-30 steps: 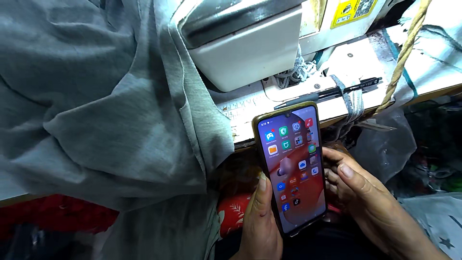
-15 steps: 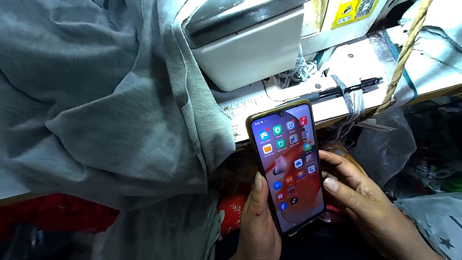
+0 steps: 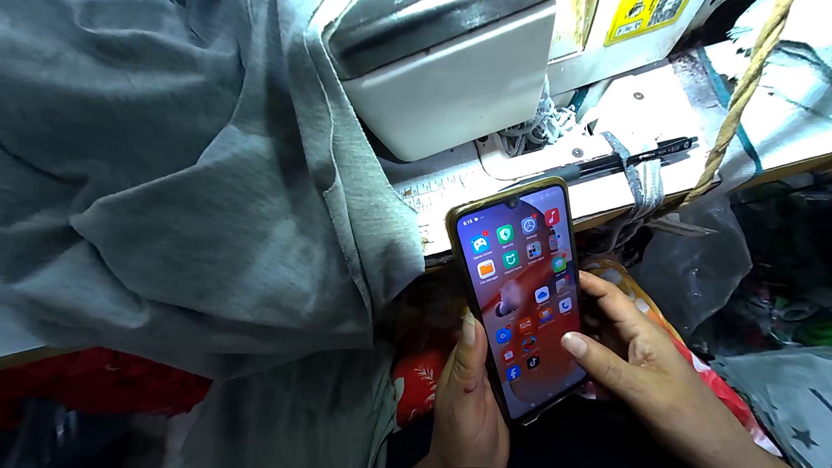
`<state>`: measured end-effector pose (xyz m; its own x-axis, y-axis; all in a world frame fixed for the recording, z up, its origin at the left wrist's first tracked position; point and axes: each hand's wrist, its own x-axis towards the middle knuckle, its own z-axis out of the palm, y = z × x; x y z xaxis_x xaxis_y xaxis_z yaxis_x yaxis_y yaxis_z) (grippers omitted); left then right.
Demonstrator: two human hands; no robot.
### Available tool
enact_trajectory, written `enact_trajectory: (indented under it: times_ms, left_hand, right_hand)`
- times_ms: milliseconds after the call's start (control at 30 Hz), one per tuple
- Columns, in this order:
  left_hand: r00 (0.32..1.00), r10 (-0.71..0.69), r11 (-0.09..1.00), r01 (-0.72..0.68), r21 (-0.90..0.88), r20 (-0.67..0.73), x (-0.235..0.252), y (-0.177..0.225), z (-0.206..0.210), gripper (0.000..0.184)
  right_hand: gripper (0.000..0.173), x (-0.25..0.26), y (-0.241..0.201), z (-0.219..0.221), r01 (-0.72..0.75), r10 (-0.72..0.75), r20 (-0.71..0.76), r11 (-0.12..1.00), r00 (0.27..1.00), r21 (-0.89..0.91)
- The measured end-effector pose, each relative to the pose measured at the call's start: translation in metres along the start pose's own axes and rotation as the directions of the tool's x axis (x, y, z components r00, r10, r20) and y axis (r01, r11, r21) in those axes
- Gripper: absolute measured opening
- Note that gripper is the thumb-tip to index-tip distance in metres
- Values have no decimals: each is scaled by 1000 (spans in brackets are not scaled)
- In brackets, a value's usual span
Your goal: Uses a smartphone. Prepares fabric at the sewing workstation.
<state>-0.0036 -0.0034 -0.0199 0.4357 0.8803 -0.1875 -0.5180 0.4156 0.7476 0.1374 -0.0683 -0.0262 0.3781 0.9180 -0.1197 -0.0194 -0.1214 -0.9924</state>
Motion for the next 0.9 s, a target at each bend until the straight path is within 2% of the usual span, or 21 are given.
enact_trajectory:
  times_ms: [367, 900]
  left_hand:
    - [1000, 5, 1000, -5, 11, -2, -1, 0, 1, 39]
    - [1000, 13, 1000, -14, 16, 4, -1, -1, 0, 38]
  right_hand:
    - [65, -3, 3, 0, 27, -26, 28, 998, 999, -59]
    - [61, -2, 3, -1, 24, -23, 29, 999, 999, -28]
